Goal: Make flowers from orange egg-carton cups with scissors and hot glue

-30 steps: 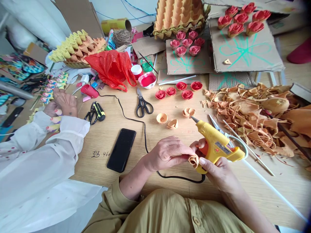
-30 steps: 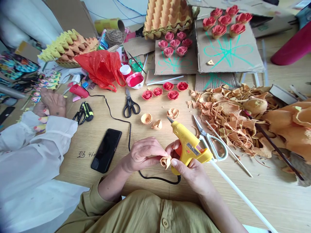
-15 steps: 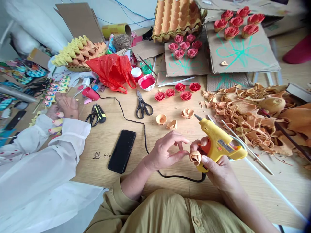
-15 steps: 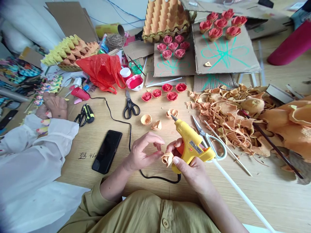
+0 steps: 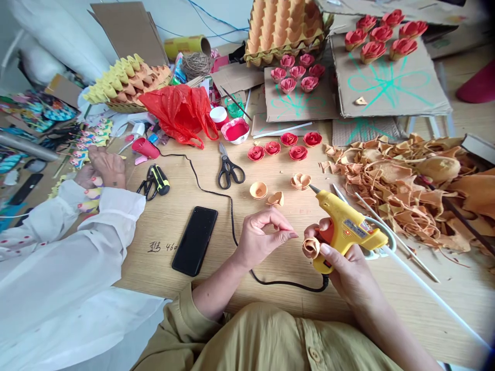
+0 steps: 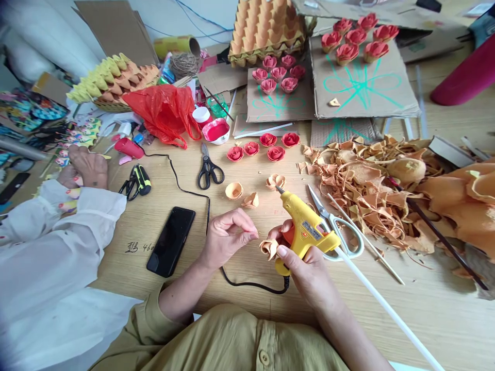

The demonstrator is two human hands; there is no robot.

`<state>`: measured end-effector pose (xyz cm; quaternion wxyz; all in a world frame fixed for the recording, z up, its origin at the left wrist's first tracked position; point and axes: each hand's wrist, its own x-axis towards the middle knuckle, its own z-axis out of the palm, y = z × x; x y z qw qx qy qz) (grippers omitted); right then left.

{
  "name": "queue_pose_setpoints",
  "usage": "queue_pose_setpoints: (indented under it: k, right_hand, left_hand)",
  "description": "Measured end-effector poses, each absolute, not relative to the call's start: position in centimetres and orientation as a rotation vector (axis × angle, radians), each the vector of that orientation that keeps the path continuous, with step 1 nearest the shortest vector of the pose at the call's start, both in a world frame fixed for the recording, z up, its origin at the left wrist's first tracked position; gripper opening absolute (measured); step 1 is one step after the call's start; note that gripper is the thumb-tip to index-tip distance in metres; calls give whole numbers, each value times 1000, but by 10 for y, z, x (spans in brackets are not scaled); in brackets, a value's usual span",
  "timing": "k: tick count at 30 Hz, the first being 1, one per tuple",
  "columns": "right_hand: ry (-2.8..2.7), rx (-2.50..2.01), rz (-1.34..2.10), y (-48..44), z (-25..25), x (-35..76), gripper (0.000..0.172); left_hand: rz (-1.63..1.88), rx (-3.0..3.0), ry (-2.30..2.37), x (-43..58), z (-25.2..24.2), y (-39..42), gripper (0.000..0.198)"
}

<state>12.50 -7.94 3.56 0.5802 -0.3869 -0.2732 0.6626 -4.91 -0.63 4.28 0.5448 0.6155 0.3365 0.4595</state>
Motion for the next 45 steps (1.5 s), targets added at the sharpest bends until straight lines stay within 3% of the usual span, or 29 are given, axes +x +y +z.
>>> queue_pose_setpoints:
  k: [10,16,30,45]
  right_hand:
    - [-704,-948,1525,-83,33,125,29]
    - [-694,-928,1527,-83,32,124,28]
    - [-609,-920,1493,-83,40,124,30]
    - [-616,-872,1458,-84,40,124,29]
  left_hand:
    - [983,1413,872,-46,46,-10,20]
    - [1033,1353,932,-46,42,-8,33]
    - [934,1223,951,-44,45,-5,27]
    - [1061,1045,946,-56,44,7,33]
